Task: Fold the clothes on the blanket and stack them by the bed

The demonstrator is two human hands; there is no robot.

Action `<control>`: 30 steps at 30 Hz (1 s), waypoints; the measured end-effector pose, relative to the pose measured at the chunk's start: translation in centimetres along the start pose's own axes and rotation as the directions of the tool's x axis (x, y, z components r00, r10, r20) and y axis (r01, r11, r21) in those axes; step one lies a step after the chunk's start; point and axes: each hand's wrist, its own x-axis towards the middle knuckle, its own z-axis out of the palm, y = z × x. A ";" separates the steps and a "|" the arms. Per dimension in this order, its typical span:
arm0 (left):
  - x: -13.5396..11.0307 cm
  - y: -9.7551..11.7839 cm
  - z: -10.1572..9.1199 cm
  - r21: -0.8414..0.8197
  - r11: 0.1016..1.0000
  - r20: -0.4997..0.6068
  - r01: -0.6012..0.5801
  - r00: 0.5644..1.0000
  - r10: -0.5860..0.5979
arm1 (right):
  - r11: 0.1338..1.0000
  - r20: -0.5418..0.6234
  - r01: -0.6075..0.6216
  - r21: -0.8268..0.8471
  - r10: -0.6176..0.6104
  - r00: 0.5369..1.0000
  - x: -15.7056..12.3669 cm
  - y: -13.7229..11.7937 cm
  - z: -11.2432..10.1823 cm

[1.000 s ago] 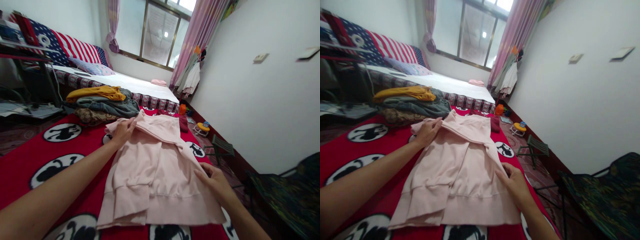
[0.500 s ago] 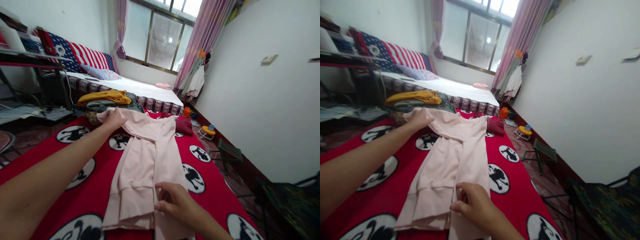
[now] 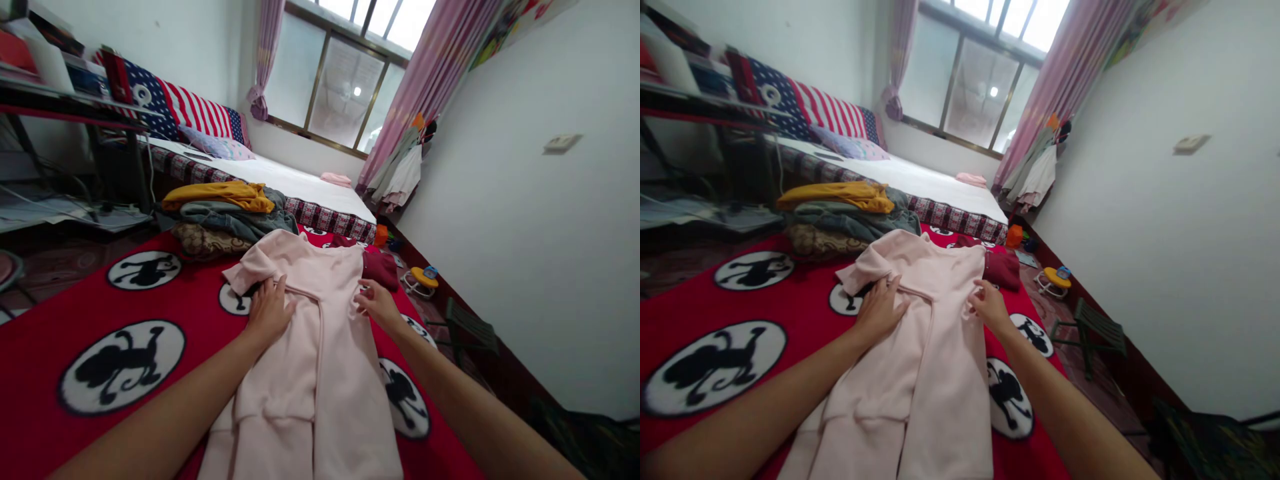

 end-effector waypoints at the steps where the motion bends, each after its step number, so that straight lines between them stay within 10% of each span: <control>1: 0.1 -0.2 0.0 -0.012 1.000 -0.012 0.002 1.000 -0.003 | 0.999 -0.066 0.011 -0.033 -0.013 0.998 2.0 0.4 -0.3; 7: 0.5 -0.3 0.0 -0.113 0.992 -0.066 0.064 0.995 -0.071 | 0.973 -0.324 -0.007 -0.231 -0.070 0.943 11.2 0.3 -0.1; 17: 0.8 -0.8 0.6 -0.375 0.923 -0.174 0.087 0.971 -0.162 | 0.793 -0.265 -0.181 -0.582 0.025 0.964 16.3 -1.3 1.9; 23: 0.7 -0.6 0.2 -0.483 0.871 -0.217 0.086 0.952 -0.214 | 0.819 -0.377 -0.121 -0.561 -0.122 0.918 16.1 -0.5 4.9; 30: 0.9 -1.0 -0.1 -0.497 0.867 -0.227 0.034 0.960 -0.167 | 0.601 -0.041 0.040 -0.799 -0.121 0.992 12.4 1.6 9.3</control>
